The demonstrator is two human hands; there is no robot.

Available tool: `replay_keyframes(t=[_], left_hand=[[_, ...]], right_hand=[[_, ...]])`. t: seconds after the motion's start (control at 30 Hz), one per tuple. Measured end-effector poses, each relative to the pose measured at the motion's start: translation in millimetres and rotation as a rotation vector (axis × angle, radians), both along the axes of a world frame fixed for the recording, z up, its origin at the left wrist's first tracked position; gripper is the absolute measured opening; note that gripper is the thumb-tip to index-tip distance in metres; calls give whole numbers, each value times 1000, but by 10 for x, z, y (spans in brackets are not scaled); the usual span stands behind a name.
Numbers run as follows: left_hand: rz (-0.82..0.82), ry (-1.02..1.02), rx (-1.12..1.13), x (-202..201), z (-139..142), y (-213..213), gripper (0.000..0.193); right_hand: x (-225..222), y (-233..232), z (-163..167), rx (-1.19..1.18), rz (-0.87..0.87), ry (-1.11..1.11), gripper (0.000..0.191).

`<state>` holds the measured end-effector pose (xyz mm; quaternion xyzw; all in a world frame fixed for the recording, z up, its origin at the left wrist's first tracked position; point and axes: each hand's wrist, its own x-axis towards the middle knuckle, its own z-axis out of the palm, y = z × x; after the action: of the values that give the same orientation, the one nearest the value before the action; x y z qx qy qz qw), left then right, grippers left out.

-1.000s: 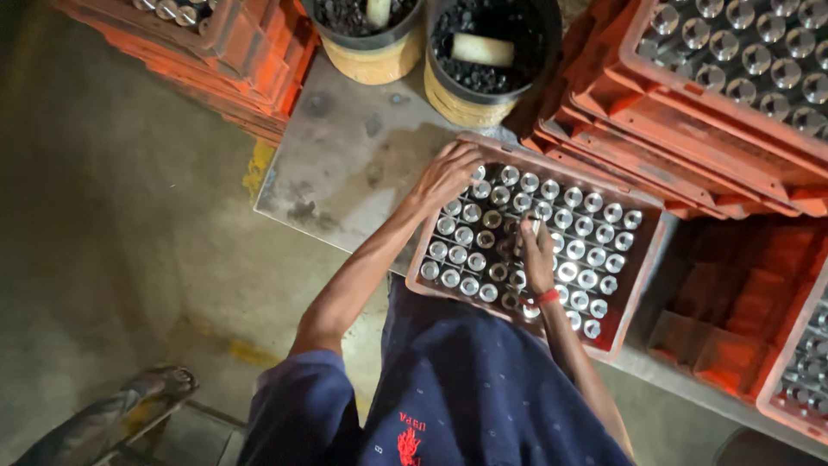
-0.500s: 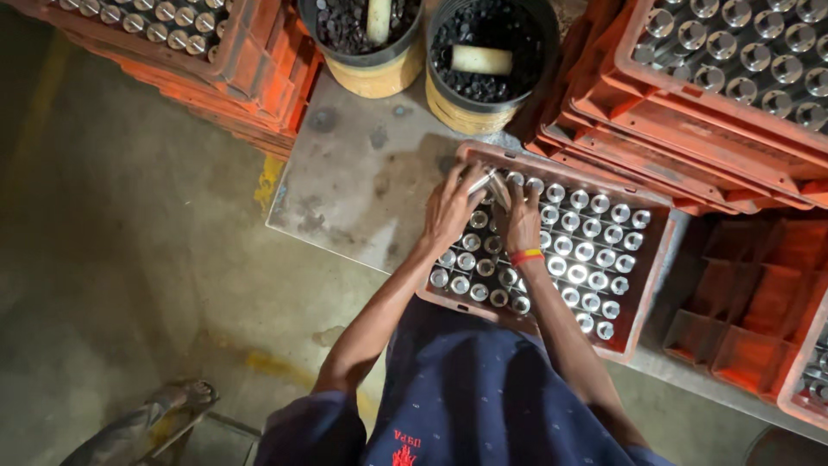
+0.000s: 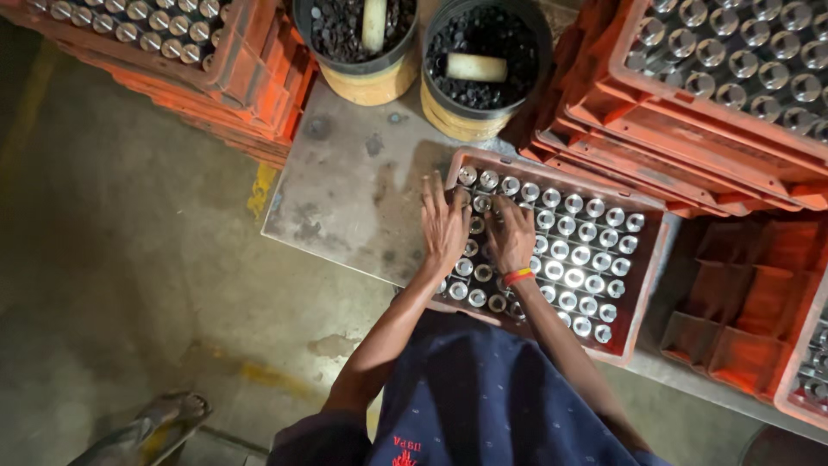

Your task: The person repeatedly picks small cylindrical metal parts from a red crate, inspects them, and places them into a nearby bucket. The person continues this cycle of picking, inspecting, and placing parts throughout the clip.

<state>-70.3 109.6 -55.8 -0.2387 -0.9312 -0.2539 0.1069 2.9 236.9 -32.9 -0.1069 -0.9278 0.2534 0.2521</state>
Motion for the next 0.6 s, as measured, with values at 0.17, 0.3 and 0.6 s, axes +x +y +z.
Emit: replay_keyframes(t=[0.17, 0.3, 0.6], left_hand=[[93, 47, -138, -168, -10, 160, 49], [37, -13, -172, -319, -58, 208, 45], [-42, -542, 807, -353, 218, -255, 30]], right_hand=[[-185, 0, -73, 70, -9, 17, 31], [-359, 0, -154, 106, 12, -132, 17], [46, 527, 74, -1211, -73, 199, 25]])
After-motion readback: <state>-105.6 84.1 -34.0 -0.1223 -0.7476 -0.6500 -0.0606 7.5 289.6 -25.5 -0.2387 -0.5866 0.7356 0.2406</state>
